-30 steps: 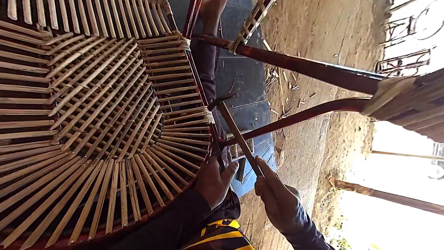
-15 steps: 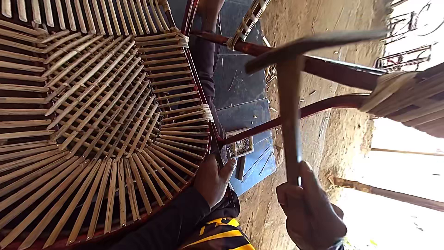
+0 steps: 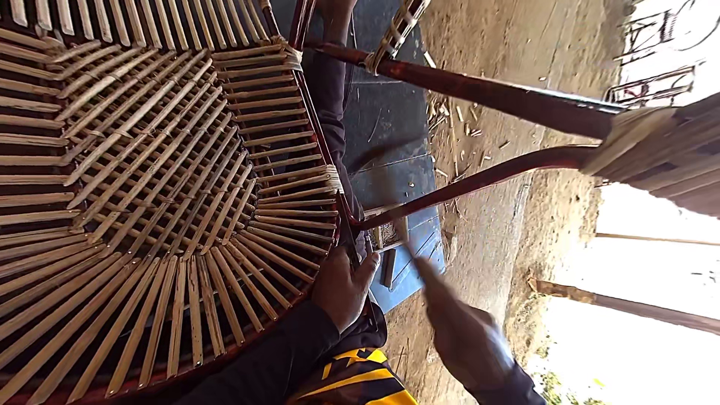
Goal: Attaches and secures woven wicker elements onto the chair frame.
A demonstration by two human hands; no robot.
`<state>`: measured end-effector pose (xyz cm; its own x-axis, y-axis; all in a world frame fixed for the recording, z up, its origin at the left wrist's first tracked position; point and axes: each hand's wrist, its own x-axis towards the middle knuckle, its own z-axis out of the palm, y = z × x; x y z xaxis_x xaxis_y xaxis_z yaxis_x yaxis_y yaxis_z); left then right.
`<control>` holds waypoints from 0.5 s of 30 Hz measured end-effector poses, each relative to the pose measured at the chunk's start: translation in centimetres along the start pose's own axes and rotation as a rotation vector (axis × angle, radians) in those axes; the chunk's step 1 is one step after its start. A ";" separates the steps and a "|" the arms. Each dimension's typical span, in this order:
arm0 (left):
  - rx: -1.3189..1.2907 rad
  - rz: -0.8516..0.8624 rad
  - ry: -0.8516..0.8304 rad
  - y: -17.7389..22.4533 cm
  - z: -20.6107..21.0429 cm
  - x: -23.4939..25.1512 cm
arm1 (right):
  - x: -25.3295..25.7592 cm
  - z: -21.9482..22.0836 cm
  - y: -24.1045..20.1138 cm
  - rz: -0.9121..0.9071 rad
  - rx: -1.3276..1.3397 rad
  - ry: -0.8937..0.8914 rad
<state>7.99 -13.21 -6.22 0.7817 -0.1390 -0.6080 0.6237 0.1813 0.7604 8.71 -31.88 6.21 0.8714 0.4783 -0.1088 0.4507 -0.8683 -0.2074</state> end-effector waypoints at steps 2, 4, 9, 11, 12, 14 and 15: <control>-0.010 -0.046 -0.030 0.2 -0.1 -0.2 | 0.2 0.2 0.6 0.026 0.014 -0.104; -0.005 -0.025 -0.023 0.5 -0.4 0.1 | 1.1 -0.5 0.1 0.011 0.079 -0.052; 0.166 0.041 0.016 0.2 -0.1 -0.5 | 0.7 -1.9 -2.1 0.043 0.220 0.270; 0.336 0.046 0.029 0.7 -0.2 -0.7 | 0.7 -1.4 -1.6 0.034 0.242 0.258; 0.372 0.035 0.016 0.8 -0.2 -0.8 | 0.8 -1.0 -1.3 0.032 0.253 0.230; 0.275 0.015 -0.019 0.6 -0.4 -0.7 | 0.9 -0.1 -0.8 0.042 0.286 0.180; 0.150 -0.002 -0.042 0.3 -0.4 -0.5 | 1.0 0.4 -0.7 0.054 0.309 0.164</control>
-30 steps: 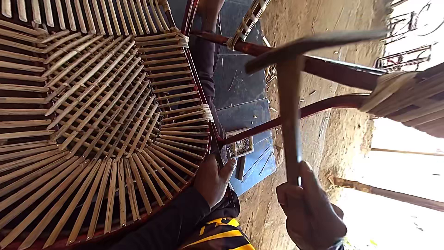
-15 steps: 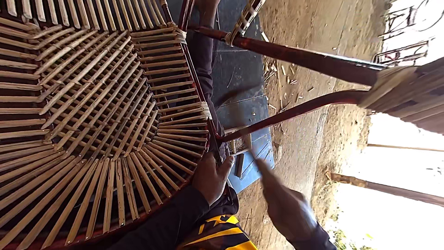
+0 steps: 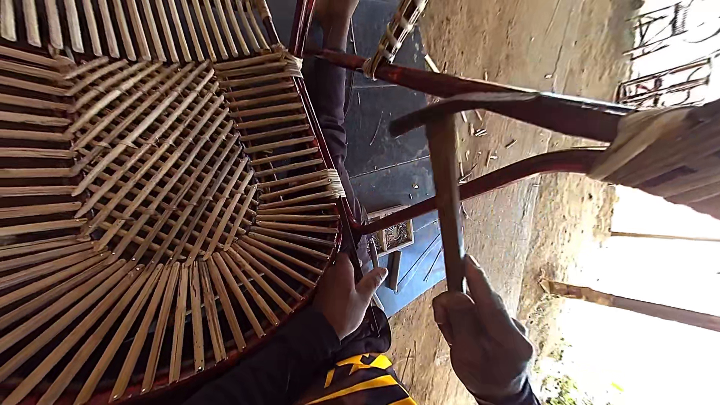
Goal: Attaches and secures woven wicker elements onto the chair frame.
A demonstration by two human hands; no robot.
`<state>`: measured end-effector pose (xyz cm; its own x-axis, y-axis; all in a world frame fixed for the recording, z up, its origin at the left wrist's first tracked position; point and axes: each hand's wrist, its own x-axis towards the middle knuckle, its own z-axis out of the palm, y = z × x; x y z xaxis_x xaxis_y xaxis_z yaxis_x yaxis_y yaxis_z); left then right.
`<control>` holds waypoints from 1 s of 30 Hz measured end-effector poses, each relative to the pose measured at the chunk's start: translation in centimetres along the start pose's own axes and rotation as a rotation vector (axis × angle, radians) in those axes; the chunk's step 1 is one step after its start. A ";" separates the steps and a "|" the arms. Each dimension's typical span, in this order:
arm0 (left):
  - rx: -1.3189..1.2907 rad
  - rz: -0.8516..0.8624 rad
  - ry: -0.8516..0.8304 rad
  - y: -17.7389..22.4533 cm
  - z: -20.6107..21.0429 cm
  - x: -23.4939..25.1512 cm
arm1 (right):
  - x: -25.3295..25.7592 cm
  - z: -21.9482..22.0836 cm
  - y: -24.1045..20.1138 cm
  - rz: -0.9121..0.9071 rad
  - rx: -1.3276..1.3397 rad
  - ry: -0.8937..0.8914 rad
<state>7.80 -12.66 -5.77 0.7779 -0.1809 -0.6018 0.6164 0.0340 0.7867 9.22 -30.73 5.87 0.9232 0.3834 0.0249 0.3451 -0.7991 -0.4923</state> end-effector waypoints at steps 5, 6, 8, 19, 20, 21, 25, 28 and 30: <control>0.119 0.081 0.038 0.7 -0.6 -0.6 | 0.3 0.9 0.4 0.063 0.085 -0.034; 0.243 0.163 0.088 1.0 -0.6 -1.0 | 0.4 0.9 0.4 0.059 0.088 -0.030; 0.293 0.255 0.115 1.7 -0.3 -1.5 | 0.6 1.0 0.4 0.053 0.096 -0.013; -0.289 -0.002 -0.064 2.2 -1.0 1.3 | 0.9 1.2 0.6 0.005 0.007 -0.052; -0.290 0.005 -0.051 2.3 -0.9 1.2 | 0.9 1.2 0.6 0.004 0.002 -0.058; -0.288 0.006 -0.043 2.3 -0.9 1.2 | 0.9 1.2 0.7 0.005 0.002 -0.062; -0.316 -0.010 -0.049 2.3 -1.1 1.5 | 0.5 1.2 1.0 0.017 -0.011 -0.084; -0.334 -0.017 -0.057 2.3 -1.1 1.6 | 0.2 1.1 1.1 0.018 -0.054 -0.098; -0.329 -0.026 -0.060 2.3 -1.1 1.6 | 0.2 1.0 1.1 0.006 -0.142 -0.119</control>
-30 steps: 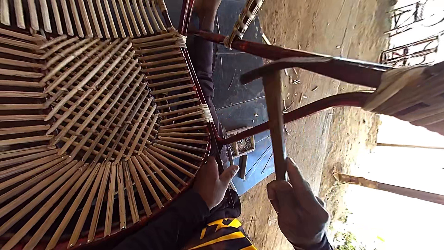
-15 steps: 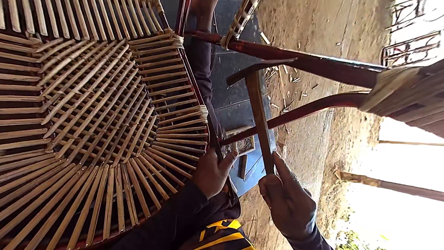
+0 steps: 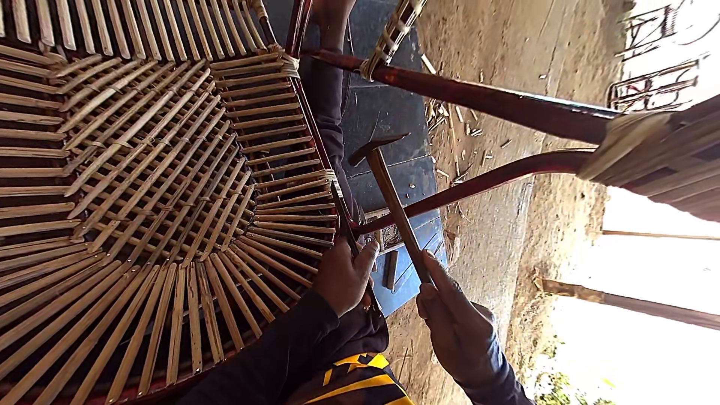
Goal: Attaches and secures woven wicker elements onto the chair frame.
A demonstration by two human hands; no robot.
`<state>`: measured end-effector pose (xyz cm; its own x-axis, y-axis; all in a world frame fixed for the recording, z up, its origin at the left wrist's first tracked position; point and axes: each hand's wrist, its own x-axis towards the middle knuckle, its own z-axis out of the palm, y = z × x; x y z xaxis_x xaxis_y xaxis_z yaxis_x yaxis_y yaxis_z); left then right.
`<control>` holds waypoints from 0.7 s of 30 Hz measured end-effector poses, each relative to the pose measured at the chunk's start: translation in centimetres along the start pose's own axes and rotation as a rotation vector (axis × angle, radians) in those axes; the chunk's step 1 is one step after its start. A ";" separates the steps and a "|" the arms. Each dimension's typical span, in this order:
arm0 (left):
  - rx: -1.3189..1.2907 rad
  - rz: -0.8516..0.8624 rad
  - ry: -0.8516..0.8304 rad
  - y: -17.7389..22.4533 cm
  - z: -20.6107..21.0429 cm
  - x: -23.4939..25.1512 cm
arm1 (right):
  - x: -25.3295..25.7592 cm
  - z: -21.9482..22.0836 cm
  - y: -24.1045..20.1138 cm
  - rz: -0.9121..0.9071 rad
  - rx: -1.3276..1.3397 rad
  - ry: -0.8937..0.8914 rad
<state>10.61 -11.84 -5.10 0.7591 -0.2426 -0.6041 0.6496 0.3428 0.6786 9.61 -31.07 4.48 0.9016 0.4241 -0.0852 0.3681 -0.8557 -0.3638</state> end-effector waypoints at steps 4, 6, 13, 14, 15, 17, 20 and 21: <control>0.007 -0.046 0.007 0.1 0.0 0.0 | -0.1 -0.3 0.1 -0.019 -0.195 -0.107; 0.011 -0.028 0.011 0.2 -0.2 0.3 | -0.1 -0.7 -0.5 -0.029 -0.178 -0.066; 0.072 0.019 -0.002 -0.1 0.0 0.4 | 0.6 -1.9 -2.0 -0.090 -0.068 0.096; 0.078 0.009 -0.005 -0.2 -0.1 0.5 | 0.6 -1.7 -1.7 -0.088 -0.066 0.082; 0.079 -0.001 -0.005 -0.3 -0.1 0.6 | 0.6 -1.5 -1.4 -0.078 -0.068 0.067; 0.069 -0.006 -0.007 -0.3 -0.1 0.6 | 0.5 -1.2 -1.2 -0.055 -0.079 0.043; 0.055 0.007 -0.004 -0.5 0.0 0.7 | 0.3 -0.8 -0.9 -0.044 -0.075 0.022; 0.059 0.020 0.001 -0.6 -0.1 0.6 | 0.2 -0.7 -0.9 -0.047 -0.073 0.020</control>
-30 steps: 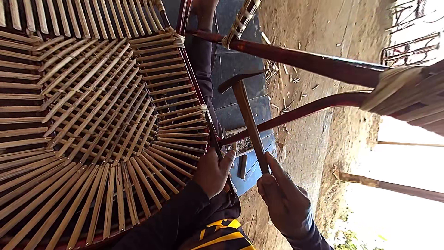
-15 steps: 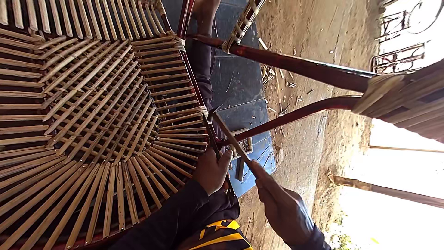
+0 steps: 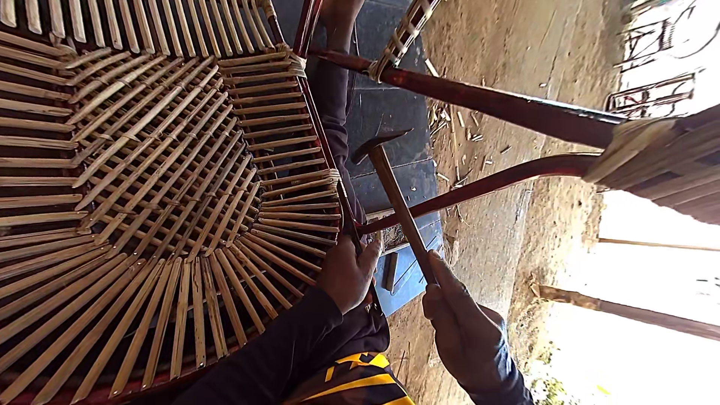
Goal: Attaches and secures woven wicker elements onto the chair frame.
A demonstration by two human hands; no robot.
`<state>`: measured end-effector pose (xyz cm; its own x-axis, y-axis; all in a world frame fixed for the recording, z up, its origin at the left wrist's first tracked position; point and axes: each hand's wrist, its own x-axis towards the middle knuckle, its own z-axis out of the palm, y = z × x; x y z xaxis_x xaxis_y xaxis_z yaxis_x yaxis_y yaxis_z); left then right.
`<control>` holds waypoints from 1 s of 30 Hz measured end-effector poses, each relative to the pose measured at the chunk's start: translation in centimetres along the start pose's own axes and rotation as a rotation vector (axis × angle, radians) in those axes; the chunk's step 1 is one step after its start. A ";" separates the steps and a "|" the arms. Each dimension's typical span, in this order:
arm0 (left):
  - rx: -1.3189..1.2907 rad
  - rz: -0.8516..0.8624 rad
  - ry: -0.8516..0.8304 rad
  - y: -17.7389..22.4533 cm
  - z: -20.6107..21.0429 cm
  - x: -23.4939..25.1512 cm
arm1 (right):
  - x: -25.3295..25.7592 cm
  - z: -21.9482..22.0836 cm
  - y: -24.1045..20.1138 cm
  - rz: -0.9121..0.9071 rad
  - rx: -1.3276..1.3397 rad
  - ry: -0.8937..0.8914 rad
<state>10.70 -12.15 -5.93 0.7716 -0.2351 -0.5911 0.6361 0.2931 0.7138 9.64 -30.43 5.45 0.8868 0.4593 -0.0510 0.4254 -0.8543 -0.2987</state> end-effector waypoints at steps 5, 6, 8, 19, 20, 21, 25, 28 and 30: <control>-0.013 -0.001 0.011 0.3 0.0 -0.2 | 0.1 0.1 -0.1 0.010 0.001 -0.007; -0.023 -0.005 0.011 0.4 0.1 -0.3 | 0.1 0.1 -0.1 0.011 -0.008 -0.013; -0.031 -0.007 0.015 0.4 0.1 -0.3 | 0.1 0.2 0.0 0.013 -0.013 -0.018; 0.001 -0.034 0.029 0.4 0.2 -0.3 | -0.2 0.6 0.2 0.034 -0.103 -0.098; -0.009 -0.030 0.030 0.4 0.2 -0.3 | -0.1 0.4 -0.1 0.029 -0.089 -0.073; -0.026 -0.028 0.032 0.4 0.2 -0.3 | 0.0 0.2 -0.5 0.022 -0.071 -0.038; -0.025 -0.032 0.031 0.2 0.3 -0.3 | 0.1 0.4 -0.7 0.009 -0.110 -0.035; -0.023 -0.021 0.037 0.1 0.2 -0.3 | 0.4 0.3 -0.2 0.025 -0.123 -0.088; -0.025 -0.004 0.036 0.3 0.0 -0.2 | 0.5 0.0 -0.8 0.019 -0.077 -0.008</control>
<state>10.75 -12.04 -5.59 0.7681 -0.2026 -0.6075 0.6385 0.3153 0.7021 9.76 -29.51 5.66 0.8937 0.4442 -0.0633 0.4212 -0.8790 -0.2234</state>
